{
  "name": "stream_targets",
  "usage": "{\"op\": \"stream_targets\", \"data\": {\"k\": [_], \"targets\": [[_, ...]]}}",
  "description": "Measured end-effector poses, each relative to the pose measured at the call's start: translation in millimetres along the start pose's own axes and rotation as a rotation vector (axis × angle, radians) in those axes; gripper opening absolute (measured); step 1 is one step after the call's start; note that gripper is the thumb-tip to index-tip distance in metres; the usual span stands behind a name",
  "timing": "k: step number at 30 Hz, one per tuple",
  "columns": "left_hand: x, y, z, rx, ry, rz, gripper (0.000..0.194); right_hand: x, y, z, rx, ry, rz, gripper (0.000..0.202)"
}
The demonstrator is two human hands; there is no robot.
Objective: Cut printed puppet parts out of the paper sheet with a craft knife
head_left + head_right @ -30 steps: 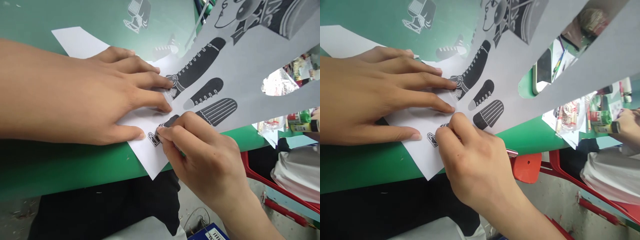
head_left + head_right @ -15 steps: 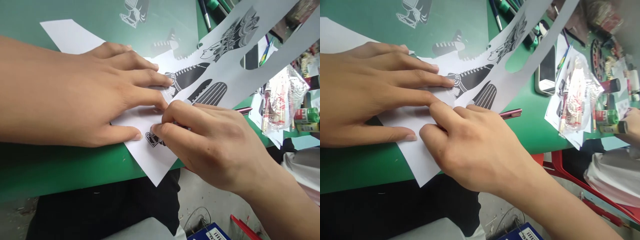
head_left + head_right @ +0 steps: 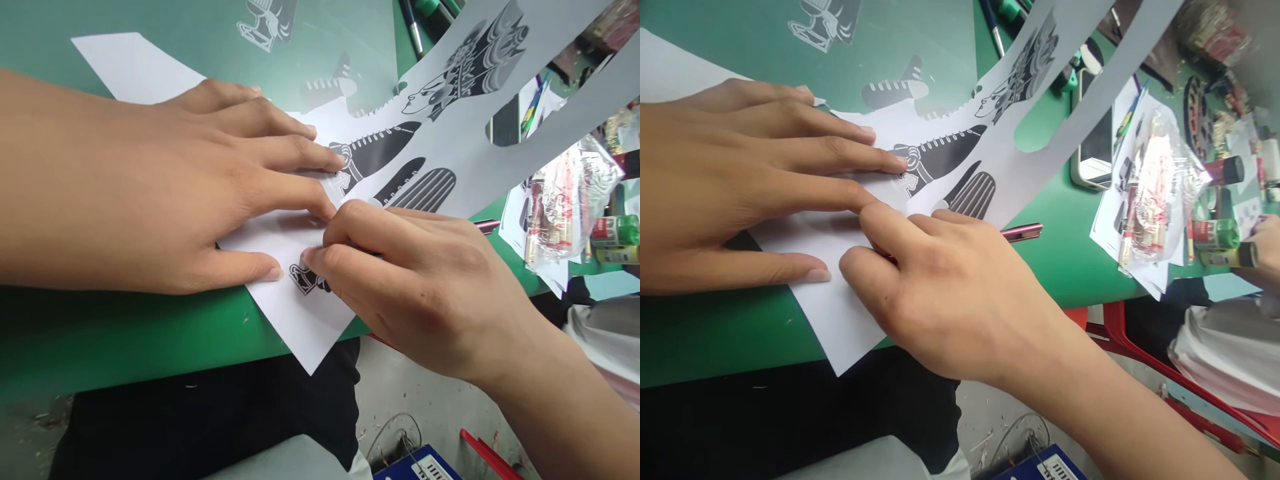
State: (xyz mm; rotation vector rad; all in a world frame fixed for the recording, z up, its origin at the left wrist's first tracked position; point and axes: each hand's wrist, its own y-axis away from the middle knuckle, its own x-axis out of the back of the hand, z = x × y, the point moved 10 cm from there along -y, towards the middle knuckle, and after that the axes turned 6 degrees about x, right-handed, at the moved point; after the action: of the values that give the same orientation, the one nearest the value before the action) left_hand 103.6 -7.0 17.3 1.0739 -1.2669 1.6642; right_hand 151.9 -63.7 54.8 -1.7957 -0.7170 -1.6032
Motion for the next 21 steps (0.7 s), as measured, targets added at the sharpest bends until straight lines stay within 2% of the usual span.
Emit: {"op": "stream_targets", "data": {"k": [6,10,13,16,18,21], "targets": [[-2.5,4,-8,0.054,0.031,-0.009,0.065,1,2,1,0.0,-0.01,0.009,0.024],[-8.2,2,-14,0.133,0.065,-0.114,0.073,2,5,4,-0.036,-0.056,0.03,0.022],[-9.0,1,-9,0.11,0.071,-0.169,0.075,9,15,15,-0.185,-0.121,0.169,0.02],[-6.5,0,-5,0.099,0.12,-0.183,0.074,15,34,24,-0.377,-0.024,0.308,0.015],[-7.4,-1,-5,0.116,0.19,-0.221,0.068,16,45,22,-0.47,0.077,0.358,0.01],[-8.8,0,-7,0.143,0.241,-0.272,0.06,15,58,15,-0.623,0.202,0.357,0.01]]}}
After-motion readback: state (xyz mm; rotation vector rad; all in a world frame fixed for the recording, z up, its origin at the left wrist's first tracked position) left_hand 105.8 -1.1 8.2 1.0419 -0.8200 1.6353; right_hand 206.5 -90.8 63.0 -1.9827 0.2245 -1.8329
